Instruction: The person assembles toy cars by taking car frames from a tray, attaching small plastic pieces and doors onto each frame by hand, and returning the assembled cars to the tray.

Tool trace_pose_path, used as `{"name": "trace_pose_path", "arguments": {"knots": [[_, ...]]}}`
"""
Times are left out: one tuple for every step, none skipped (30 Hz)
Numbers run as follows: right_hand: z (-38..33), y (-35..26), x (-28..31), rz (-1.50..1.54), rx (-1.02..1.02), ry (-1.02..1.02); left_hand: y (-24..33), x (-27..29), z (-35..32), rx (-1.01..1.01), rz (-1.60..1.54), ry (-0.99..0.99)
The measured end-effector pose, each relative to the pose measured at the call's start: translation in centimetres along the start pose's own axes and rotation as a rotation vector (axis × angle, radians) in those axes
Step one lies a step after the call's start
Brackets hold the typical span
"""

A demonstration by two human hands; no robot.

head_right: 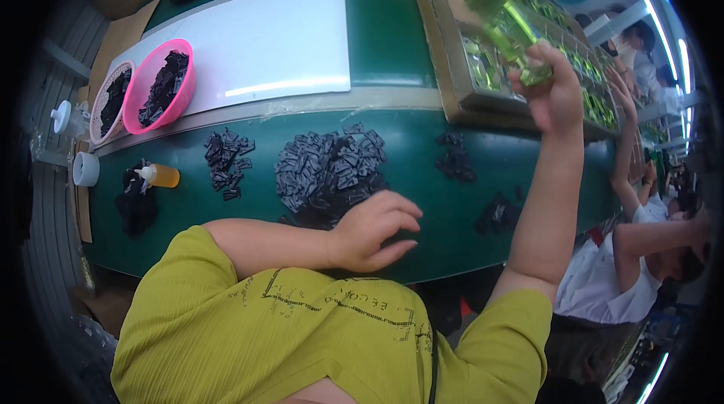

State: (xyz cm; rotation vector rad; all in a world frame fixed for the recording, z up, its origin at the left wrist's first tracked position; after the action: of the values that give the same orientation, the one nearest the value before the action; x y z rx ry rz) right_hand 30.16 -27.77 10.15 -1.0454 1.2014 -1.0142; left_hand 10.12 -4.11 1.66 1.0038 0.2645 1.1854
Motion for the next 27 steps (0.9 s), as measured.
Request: {"name": "trace_pose_path", "arguments": {"knots": [[-4.2, 0.8, -0.9, -0.038, -0.062, 0.030, 0.6, 0.8, 0.1, -0.024, 0.058, 0.067], [-7.8, 2.5, -1.3, 0.000, -0.100, -0.007, 1.1, 1.3, 0.2, -0.041, 0.132, 0.106], [-11.0, 3.9, -3.7, -0.069, -0.201, -0.070, 1.6, 1.9, -0.1, -0.073, 0.224, 0.148], [-13.7, 5.7, -4.9, -0.118, -0.258, -0.112, 2.3, 2.0, -0.4, -0.093, 0.290, 0.193], [-16.7, 8.0, -5.3, -0.128, -0.409, -0.056, 3.0, 1.6, -0.6, -0.112, 0.382, 0.170], [-19.2, 9.9, -5.7, -0.097, -0.481, -0.051, 3.5, 0.8, -0.5, -0.139, 0.460, 0.140], [-21.3, 11.3, -5.8, -0.067, -0.516, -0.052, 3.8, -0.3, -0.4, -0.152, 0.533, 0.079], [-23.1, 12.6, -6.1, 0.019, -0.552, -0.058, 4.0, -1.5, -0.2, -0.212, 0.624, 0.032], [-24.7, 13.8, -6.3, 0.114, -0.573, 0.010, 4.2, -2.4, -0.3, -0.270, 0.724, -0.011], [-25.8, 14.6, -5.7, 0.096, -0.584, 0.050, 4.2, -2.7, -0.4, -0.282, 0.708, -0.026], [-26.5, 15.3, -5.2, 0.076, -0.593, 0.079, 2.9, -3.5, -0.4, -0.193, 0.609, -0.183], [-27.1, 15.9, -4.9, 0.080, -0.586, 0.088, 1.8, -4.5, -0.7, -0.102, 0.513, -0.336], [-27.1, 15.6, -3.6, -0.134, -0.503, 0.158, 2.0, -4.4, -0.9, -0.109, 0.513, -0.341], [-27.0, 14.6, -2.4, -0.351, -0.416, 0.220, 1.6, -4.2, -1.1, -0.037, 0.494, -0.350], [-27.3, 13.8, -1.1, -0.429, -0.396, 0.304, 1.1, -3.9, -1.3, 0.036, 0.476, -0.355], [-27.1, 12.4, 0.8, -0.568, -0.298, 0.404, 0.6, -3.7, -1.5, 0.076, 0.502, -0.365], [-26.8, 11.1, 2.9, -0.707, -0.194, 0.502, 0.5, -3.4, -1.6, 0.074, 0.507, -0.356], [-26.8, 10.2, 5.7, -0.828, -0.161, 0.589, 0.3, -3.2, -1.5, 0.089, 0.525, -0.340], [-26.6, 9.3, 8.5, -0.945, -0.124, 0.674, 0.1, -2.9, -1.4, 0.103, 0.546, -0.323], [-25.7, 9.2, 10.4, -0.946, -0.116, 0.676, 0.3, -2.9, -1.0, 0.098, 0.554, -0.317], [-24.8, 7.6, 11.8, -1.125, -0.030, 0.738, 0.4, -2.9, -0.8, 0.091, 0.558, -0.314], [-24.3, 6.1, 12.3, -1.304, 0.061, 0.798, 0.3, -3.0, -0.7, 0.091, 0.549, -0.317], [-23.1, 5.7, 12.5, -1.302, 0.082, 0.791, 0.2, -2.6, -0.6, 0.096, 0.549, -0.310], [-21.4, 5.9, 12.3, -1.428, 0.014, 0.721, 0.3, -2.3, -0.6, 0.103, 0.552, -0.300], [-19.8, 6.1, 12.1, -1.552, -0.050, 0.648, 0.4, -2.0, -0.6, 0.112, 0.549, -0.298], [-18.6, 6.2, 11.3, -1.600, -0.053, 0.596, 0.4, -1.7, -0.7, 0.132, 0.542, -0.301], [-17.9, 6.9, 11.6, -1.643, -0.186, 0.526, 0.5, -1.5, -0.6, 0.145, 0.537, -0.300]]}}
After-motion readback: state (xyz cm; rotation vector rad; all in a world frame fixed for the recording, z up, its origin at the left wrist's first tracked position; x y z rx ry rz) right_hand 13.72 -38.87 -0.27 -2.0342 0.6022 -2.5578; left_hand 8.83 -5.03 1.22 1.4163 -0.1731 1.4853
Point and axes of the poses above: each hand's wrist, its own z-axis towards the middle knuckle, its own x-axis out of the back of the hand, y = z × x, the point moved 10 cm from there along z, towards the middle knuckle, and after that the axes turned 2 degrees about x, right-handed, at the moved point
